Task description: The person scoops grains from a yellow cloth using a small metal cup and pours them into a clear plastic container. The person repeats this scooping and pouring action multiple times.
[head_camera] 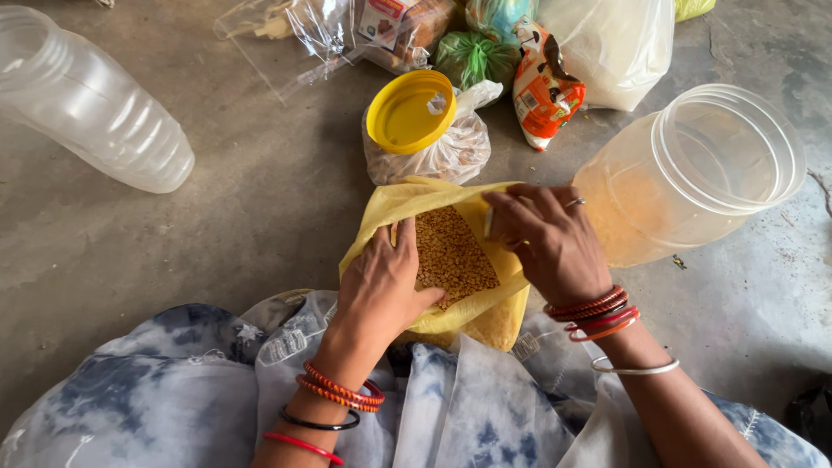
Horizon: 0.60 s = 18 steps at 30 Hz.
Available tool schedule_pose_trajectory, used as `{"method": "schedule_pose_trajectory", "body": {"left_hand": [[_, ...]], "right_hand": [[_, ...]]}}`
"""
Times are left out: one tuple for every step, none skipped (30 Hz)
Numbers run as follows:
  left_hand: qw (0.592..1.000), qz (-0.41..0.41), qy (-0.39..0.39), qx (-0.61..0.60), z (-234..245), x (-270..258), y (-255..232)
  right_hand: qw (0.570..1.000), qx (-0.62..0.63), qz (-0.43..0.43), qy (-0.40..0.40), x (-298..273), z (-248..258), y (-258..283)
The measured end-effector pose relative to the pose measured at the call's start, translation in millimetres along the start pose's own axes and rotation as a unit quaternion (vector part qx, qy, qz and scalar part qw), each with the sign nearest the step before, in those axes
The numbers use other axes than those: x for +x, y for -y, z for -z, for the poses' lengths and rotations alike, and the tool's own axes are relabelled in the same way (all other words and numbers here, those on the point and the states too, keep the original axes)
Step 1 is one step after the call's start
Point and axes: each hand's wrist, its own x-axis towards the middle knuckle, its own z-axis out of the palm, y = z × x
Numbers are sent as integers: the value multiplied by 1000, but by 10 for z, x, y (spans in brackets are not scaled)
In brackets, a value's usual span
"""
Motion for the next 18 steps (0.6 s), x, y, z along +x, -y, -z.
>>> {"method": "schedule_pose_trajectory", "body": {"left_hand": [[1000, 9, 20, -7, 3, 11, -18], [999, 18, 41, -14, 7, 17, -25], [997, 27, 62, -21, 0, 21, -35], [998, 22, 53, -41, -20, 22, -51], [997, 17, 43, -60, -44, 20, -67], [996, 13, 34, -79, -65, 18, -76], [998, -2, 21, -65, -83, 4, -88], [998, -17, 8, -53, -101, -21, -107], [999, -32, -5, -40, -113, -33, -118], [999, -15, 19, -33, -120, -30, -123], [999, 2, 43, -26, -123, -25, -127], [997, 19, 67, -19, -115, -21, -126], [994, 36, 97, -14, -103, -11, -122], [990, 54, 127, -10, -91, 4, -120], [985, 71, 157, -6, -78, 11, -123], [980, 81, 182, -1, -63, 18, -125], [974, 91, 207, 5, -51, 21, -125], [967, 102, 232, 10, -49, 24, -125]], "right_hand": [[1000, 2, 8, 5, 2, 7, 12], [1000, 4, 15, 11, 0, 6, 30], [1000, 6, 22, 17, -2, 4, 48], [999, 8, 28, 31, -8, -2, 68], [998, 11, 33, 45, -15, -9, 88], [997, 15, 39, 58, -16, -20, 105], [996, 0, 44, 79, -20, -31, 120], [994, -15, 49, 100, -31, -40, 133], [991, -30, 54, 121, -42, -47, 139], [988, -37, 52, 138, -48, -58, 138], [986, -44, 50, 155, -52, -74, 136], [983, -51, 49, 171, -56, -92, 137], [983, -55, 53, 168, -62, -105, 137], [983, -59, 57, 166, -69, -114, 133], [983, -63, 62, 163, -75, -122, 135], [982, -52, 66, 171, -73, -127, 141], [981, -40, 70, 179, -70, -127, 150], [979, -28, 74, 186, -65, -124, 158]]}}
